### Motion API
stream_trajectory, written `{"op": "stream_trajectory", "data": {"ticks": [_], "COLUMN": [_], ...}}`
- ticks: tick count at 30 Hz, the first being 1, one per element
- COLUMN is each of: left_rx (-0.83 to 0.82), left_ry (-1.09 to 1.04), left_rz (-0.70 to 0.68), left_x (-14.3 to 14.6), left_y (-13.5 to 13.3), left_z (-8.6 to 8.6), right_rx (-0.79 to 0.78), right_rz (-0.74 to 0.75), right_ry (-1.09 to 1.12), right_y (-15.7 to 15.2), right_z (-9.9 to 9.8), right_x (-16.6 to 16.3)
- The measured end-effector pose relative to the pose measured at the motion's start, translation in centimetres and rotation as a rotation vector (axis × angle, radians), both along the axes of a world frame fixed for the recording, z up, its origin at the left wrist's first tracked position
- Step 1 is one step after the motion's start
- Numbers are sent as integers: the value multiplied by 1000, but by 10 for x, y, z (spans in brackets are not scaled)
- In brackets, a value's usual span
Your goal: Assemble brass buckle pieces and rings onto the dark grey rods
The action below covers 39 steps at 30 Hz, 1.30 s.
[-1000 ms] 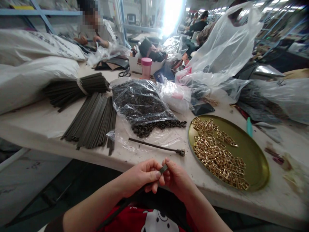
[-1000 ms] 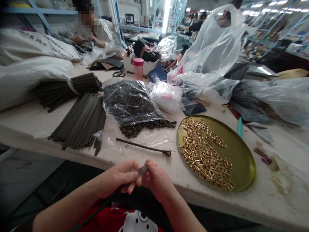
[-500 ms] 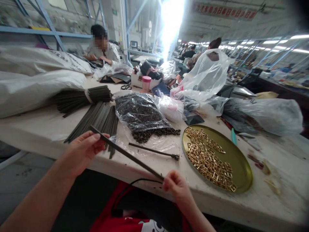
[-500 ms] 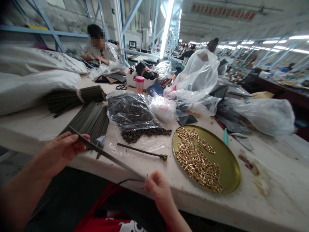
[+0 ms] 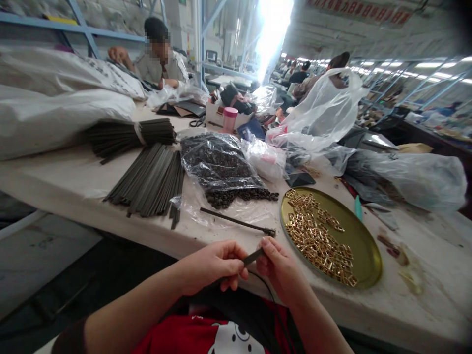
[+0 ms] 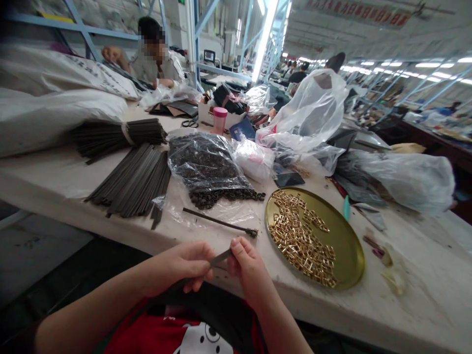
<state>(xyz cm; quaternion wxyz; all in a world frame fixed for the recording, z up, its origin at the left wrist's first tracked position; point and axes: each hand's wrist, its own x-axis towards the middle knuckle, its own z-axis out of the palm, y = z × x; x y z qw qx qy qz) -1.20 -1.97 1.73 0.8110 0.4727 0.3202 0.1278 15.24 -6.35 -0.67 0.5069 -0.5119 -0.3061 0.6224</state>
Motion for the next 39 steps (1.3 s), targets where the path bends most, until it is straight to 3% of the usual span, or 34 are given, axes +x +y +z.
{"op": "stream_trajectory", "data": {"ticks": [4,9,12,15,18,20,26,34,39], "left_rx": [-195,-284,-272,-195,-124,-64,215,341,365], "left_ry": [-100,-113,-81,0,92,115,193,276,286], "left_rz": [76,148,144,151,185,200,152,137,115], "left_x": [-1,7,10,12,15,17,16,16,16], "left_y": [5,11,17,22,25,26,27,31,35], "left_z": [-10,-18,-17,-16,-21,-25,-32,-38,-39], "right_rx": [-223,-314,-168,106,357,409,322,534,534], "right_rz": [45,73,-8,-148,-75,28,230,345,351], "right_ry": [357,429,140,-432,-781,-833,-829,-1139,-1213], "right_y": [8,12,15,19,22,23,29,38,42], "right_z": [-18,-37,-39,-34,-28,-28,-32,-34,-42], "right_x": [-9,-25,-23,-11,0,4,9,11,12]}}
